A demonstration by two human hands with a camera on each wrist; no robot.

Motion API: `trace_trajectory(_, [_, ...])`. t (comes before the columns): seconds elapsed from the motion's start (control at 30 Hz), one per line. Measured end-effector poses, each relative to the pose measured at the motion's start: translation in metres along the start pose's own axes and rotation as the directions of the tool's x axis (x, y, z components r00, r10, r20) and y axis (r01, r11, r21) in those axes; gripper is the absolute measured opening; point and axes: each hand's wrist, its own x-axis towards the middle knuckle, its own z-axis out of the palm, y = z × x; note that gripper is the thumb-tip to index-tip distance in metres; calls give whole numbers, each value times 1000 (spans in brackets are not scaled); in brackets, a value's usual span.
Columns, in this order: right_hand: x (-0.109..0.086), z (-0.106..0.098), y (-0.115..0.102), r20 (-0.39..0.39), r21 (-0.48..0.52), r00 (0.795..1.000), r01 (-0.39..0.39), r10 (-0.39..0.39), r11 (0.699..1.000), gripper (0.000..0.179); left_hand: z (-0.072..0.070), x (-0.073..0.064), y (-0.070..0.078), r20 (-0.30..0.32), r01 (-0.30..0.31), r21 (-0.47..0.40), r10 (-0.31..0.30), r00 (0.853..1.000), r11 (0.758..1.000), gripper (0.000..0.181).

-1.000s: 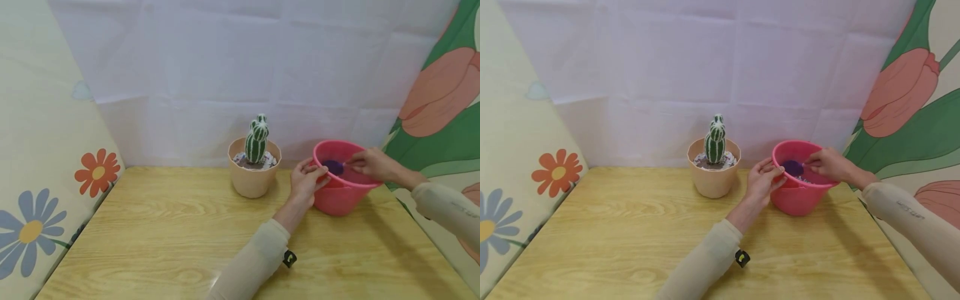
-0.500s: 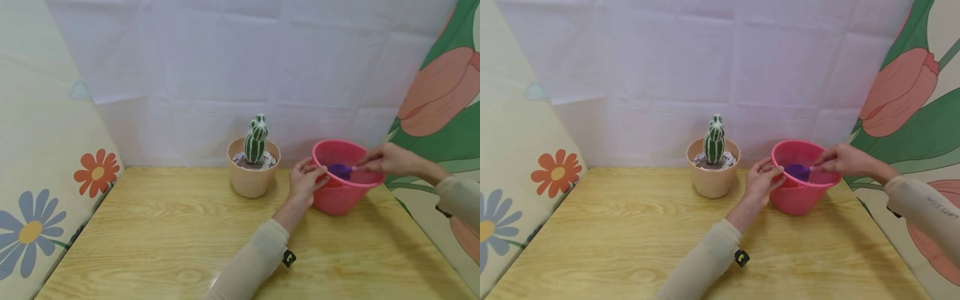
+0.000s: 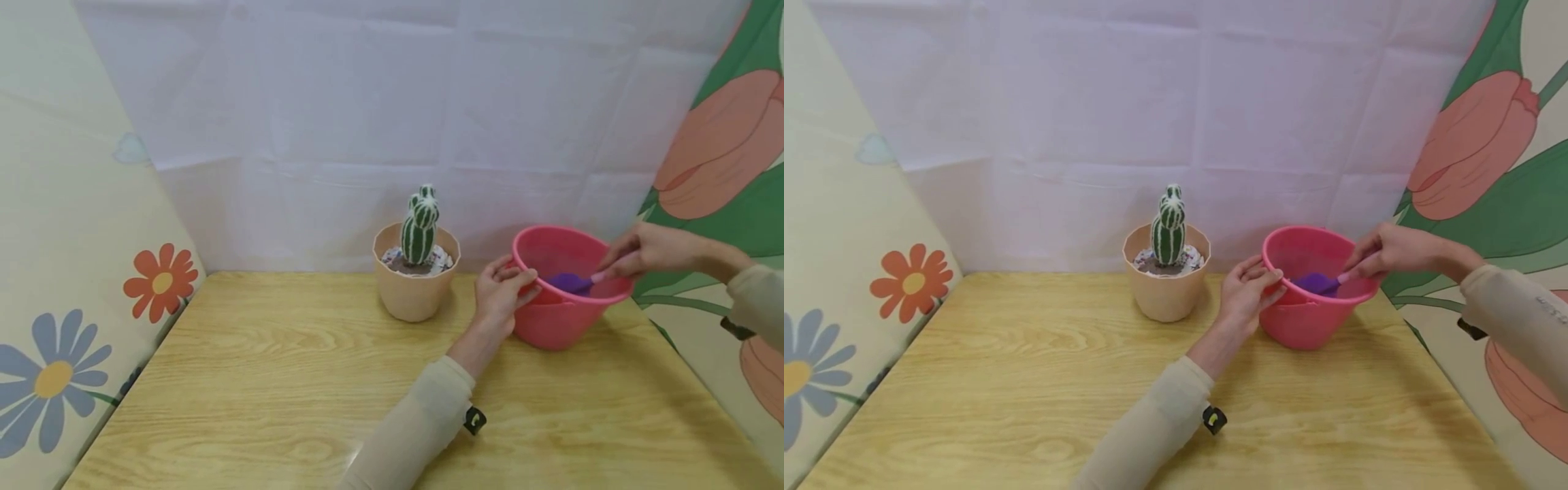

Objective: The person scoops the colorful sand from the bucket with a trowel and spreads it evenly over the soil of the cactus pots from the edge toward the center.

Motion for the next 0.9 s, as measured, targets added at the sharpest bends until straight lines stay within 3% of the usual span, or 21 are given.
trace_trajectory(0.17, [-5,3,10,6,130,999,-43,43,991,24,1,-2,-1,7,10,-4,-10,1000,1000,41])
trace_trajectory(0.27, [-5,7,12,32,234,995,-94,89,968,25,1,-2,-1,10,13,0,-13,1000,1000,41])
trace_trajectory(0.33, [-4,10,11,52,305,990,-138,128,942,27,1,-2,-1,16,13,2,-13,1000,1000,41])
trace_trajectory(0.47, [4,19,1,70,448,971,-237,230,862,32,-3,0,3,15,4,2,-4,1000,1000,41])
trace_trajectory(0.57, [13,29,-11,63,521,948,-299,313,799,34,-7,3,4,7,-5,6,5,1000,1000,41])
trace_trajectory(0.67, [24,38,-20,47,562,927,-332,372,757,31,-10,5,5,1,-11,16,11,1000,1000,41])
trace_trajectory(0.8, [35,46,-27,-18,601,901,-336,433,725,29,-13,7,7,-7,-16,21,16,1000,1000,42])
trace_trajectory(0.9, [40,53,-29,-74,610,886,-323,458,723,31,-15,7,10,-10,-17,19,17,1000,1000,42])
